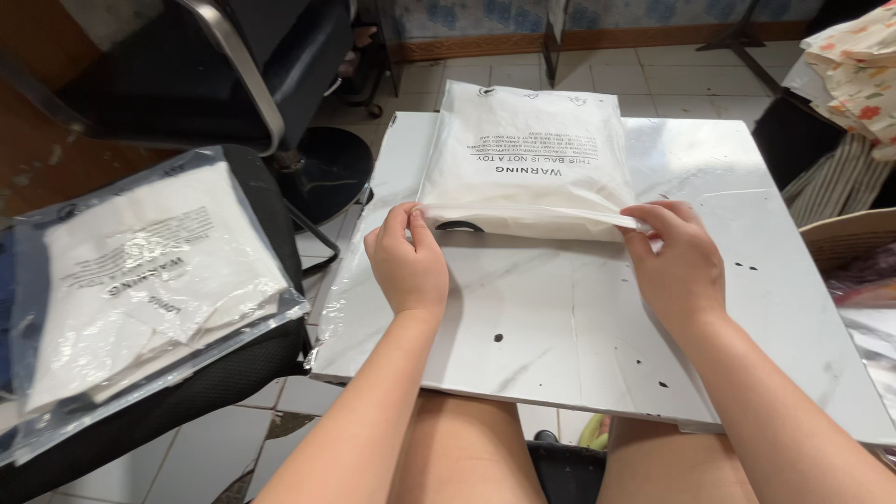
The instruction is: The person unboxes and unwraps a white dress from plastic packaging and proceeds to smooth it out on a table to inspect it.
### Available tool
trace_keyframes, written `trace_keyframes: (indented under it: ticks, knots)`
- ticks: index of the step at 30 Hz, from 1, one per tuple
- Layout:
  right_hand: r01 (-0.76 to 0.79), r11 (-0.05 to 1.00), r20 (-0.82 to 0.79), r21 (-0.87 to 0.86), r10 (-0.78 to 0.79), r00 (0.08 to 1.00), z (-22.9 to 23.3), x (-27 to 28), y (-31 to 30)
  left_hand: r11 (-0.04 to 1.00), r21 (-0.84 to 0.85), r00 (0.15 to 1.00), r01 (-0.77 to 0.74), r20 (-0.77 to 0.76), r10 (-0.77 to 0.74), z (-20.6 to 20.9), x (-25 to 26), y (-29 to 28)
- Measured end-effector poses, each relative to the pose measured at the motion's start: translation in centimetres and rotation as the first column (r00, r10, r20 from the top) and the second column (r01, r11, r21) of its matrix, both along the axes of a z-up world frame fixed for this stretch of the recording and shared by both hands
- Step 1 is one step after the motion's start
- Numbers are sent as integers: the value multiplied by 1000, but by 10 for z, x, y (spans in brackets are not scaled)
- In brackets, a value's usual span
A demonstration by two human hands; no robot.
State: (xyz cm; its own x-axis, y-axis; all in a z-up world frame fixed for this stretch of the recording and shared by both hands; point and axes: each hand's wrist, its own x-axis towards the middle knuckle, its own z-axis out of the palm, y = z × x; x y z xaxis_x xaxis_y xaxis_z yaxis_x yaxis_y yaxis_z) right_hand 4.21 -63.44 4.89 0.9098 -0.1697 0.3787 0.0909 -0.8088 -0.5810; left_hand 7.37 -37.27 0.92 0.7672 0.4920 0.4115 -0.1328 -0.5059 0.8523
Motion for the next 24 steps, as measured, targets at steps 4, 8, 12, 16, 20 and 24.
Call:
trace_keyframes:
  ticks: [4,8,12,16,20,24]
  knots:
    - [17,999,34,-27,-16,999,-11,-8,13,911,386,960,-144,279,34,8,-12,-7]
    - [-131,991,177,30,124,976,-18,-6,8,815,572,931,96,239,-277,16,-32,-44]
    - [-174,977,158,125,154,975,-19,-10,8,751,554,840,359,159,-519,16,-47,-86]
    - [-314,939,296,141,263,918,-16,-14,11,790,500,841,354,201,-503,17,-39,-106]
    - [-256,945,251,205,202,947,-16,-13,9,772,525,833,359,192,-518,18,-20,-106]
    - [-251,934,279,254,178,944,-15,-11,8,750,535,827,390,155,-540,21,-9,-114]
